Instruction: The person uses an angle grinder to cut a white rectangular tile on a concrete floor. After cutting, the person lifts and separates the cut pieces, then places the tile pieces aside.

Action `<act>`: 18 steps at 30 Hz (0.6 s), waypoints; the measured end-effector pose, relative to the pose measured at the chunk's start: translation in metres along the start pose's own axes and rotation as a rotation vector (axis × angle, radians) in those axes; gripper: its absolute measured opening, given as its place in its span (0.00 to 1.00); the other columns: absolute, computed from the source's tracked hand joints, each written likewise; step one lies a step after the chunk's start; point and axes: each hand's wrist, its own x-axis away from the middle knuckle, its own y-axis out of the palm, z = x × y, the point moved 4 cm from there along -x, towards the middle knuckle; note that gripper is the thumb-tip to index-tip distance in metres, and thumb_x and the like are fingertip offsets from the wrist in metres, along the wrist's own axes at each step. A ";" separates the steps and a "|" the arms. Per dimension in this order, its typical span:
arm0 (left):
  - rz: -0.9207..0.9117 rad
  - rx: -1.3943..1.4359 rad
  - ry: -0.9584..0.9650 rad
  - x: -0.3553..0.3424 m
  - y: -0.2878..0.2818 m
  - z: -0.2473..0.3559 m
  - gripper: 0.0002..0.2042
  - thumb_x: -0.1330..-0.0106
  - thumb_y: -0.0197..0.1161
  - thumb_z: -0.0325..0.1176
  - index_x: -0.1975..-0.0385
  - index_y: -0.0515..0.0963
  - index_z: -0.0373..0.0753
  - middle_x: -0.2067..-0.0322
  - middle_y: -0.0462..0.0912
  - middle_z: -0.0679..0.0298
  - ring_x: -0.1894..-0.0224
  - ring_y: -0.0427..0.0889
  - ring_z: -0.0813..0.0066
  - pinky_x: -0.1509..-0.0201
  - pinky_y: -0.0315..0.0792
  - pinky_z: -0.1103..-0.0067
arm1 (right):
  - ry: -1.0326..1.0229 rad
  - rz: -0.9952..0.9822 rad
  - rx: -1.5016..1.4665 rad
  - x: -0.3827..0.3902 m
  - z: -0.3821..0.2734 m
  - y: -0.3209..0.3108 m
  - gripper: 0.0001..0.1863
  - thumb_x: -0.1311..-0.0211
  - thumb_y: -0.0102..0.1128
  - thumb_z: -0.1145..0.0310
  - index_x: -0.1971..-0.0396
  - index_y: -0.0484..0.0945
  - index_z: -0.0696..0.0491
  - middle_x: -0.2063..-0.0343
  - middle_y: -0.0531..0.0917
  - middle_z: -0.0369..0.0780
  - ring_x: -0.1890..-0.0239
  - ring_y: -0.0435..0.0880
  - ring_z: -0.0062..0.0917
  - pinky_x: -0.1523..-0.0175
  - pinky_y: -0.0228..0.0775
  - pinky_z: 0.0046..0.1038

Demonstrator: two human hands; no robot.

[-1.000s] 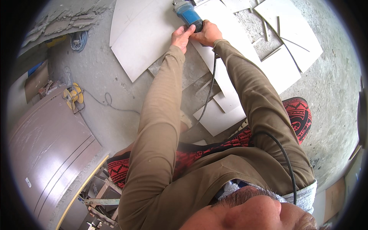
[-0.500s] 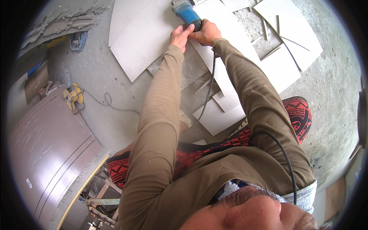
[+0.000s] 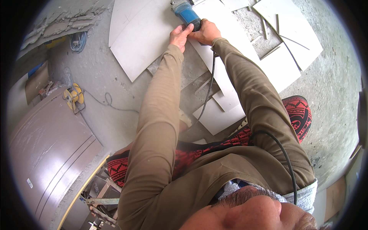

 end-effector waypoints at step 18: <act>0.001 -0.005 0.001 0.003 0.004 0.003 0.22 0.38 0.73 0.38 0.49 0.79 0.32 0.52 0.83 0.62 0.48 0.76 0.74 0.37 0.64 0.76 | 0.009 -0.004 0.003 0.001 0.000 -0.001 0.44 0.57 0.72 0.40 0.51 0.75 0.64 0.57 0.85 0.52 0.54 0.86 0.41 0.50 0.79 0.37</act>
